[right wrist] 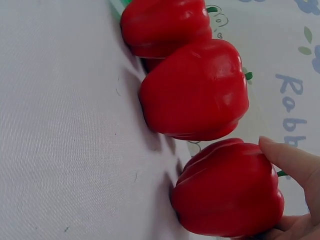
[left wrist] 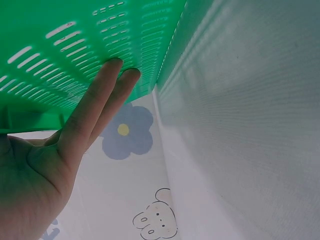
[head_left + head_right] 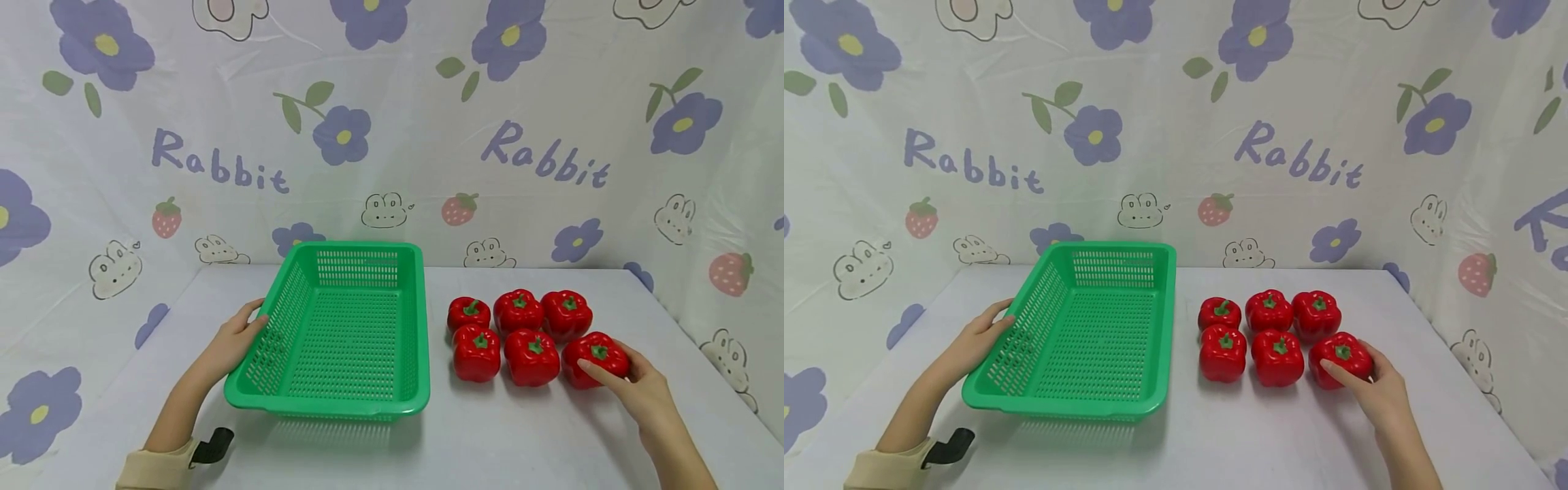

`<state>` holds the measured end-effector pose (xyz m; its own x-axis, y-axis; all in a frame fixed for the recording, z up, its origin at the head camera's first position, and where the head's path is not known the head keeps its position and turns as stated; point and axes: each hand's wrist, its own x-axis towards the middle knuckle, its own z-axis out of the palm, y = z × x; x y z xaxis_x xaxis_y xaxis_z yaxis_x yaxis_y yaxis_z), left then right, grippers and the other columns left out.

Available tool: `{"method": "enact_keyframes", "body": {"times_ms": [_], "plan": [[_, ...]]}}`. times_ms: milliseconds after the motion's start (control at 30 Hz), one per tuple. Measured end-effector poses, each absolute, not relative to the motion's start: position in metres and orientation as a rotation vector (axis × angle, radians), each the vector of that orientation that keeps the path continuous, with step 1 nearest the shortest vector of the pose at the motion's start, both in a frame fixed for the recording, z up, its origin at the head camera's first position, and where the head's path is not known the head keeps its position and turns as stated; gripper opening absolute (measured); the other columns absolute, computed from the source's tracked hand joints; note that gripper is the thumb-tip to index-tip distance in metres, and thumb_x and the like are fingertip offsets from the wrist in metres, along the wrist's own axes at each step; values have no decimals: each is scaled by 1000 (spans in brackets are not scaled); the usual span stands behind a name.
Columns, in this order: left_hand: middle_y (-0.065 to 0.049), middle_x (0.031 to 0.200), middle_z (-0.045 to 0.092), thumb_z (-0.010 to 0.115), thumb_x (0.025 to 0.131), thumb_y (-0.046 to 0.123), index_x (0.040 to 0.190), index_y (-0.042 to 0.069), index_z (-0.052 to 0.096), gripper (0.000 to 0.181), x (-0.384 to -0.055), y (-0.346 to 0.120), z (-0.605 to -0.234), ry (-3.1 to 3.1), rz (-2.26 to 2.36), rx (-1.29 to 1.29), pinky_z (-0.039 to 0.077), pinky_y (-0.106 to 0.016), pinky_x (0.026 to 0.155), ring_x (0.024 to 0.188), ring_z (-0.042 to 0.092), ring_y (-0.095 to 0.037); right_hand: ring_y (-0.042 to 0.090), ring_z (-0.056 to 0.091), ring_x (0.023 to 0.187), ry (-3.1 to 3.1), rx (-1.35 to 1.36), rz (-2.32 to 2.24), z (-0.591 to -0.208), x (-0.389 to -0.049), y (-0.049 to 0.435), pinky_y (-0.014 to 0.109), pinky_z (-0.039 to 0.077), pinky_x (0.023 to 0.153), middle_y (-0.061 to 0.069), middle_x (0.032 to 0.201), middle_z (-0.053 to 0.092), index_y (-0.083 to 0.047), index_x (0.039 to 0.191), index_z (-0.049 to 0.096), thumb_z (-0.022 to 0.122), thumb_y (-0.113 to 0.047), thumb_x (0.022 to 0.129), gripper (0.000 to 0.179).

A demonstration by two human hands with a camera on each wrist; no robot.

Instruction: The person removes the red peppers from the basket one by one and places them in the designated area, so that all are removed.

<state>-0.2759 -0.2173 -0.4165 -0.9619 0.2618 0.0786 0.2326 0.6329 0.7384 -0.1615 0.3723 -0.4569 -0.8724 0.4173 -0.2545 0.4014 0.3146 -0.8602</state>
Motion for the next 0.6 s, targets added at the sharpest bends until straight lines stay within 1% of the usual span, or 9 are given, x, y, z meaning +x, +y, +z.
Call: {"method": "enact_keyframes", "body": {"times_ms": [200, 367, 433, 500, 600], "plan": [[-26, 116, 64, 34, 107, 38, 155, 5, 18, 61, -277, -216, -417, 2789, 1276, 421, 49, -32, 74, 82, 64, -16, 46, 12, 148, -2483, -785, 1665, -489, -180, 397, 69, 30, 105, 19, 164, 8, -22, 158, -2, 70, -66, 76, 118], [-26, 119, 63, 34, 107, 38, 155, 4, 17, 61, -278, -216, -418, 2784, 1273, 417, 49, -32, 75, 84, 65, -16, 45, 8, 149, -2460, -796, 1669, -502, -188, 406, 69, 30, 106, 16, 165, 4, -24, 158, -4, 71, -70, 72, 123], [-27, 119, 63, 34, 107, 39, 155, 5, 18, 62, -277, -217, -417, 2783, 1274, 418, 49, -32, 74, 84, 65, -16, 44, 7, 150, -2451, -795, 1684, -499, -187, 403, 68, 29, 107, 15, 165, 3, -23, 158, -3, 71, -70, 72, 123], [-26, 118, 64, 34, 107, 39, 155, 5, 18, 62, -277, -216, -416, 2781, 1277, 421, 49, -32, 74, 83, 65, -15, 43, 8, 150, -2445, -795, 1702, -490, -183, 396, 66, 29, 108, 15, 165, 3, -22, 158, -3, 71, -68, 74, 121], [-25, 114, 65, 35, 106, 39, 155, 5, 19, 61, -276, -216, -415, 2781, 1283, 422, 49, -31, 73, 80, 65, -14, 44, 6, 150, -2444, -799, 1705, -469, -172, 379, 65, 26, 110, 18, 164, 1, -18, 158, -4, 65, -65, 82, 113]]}}
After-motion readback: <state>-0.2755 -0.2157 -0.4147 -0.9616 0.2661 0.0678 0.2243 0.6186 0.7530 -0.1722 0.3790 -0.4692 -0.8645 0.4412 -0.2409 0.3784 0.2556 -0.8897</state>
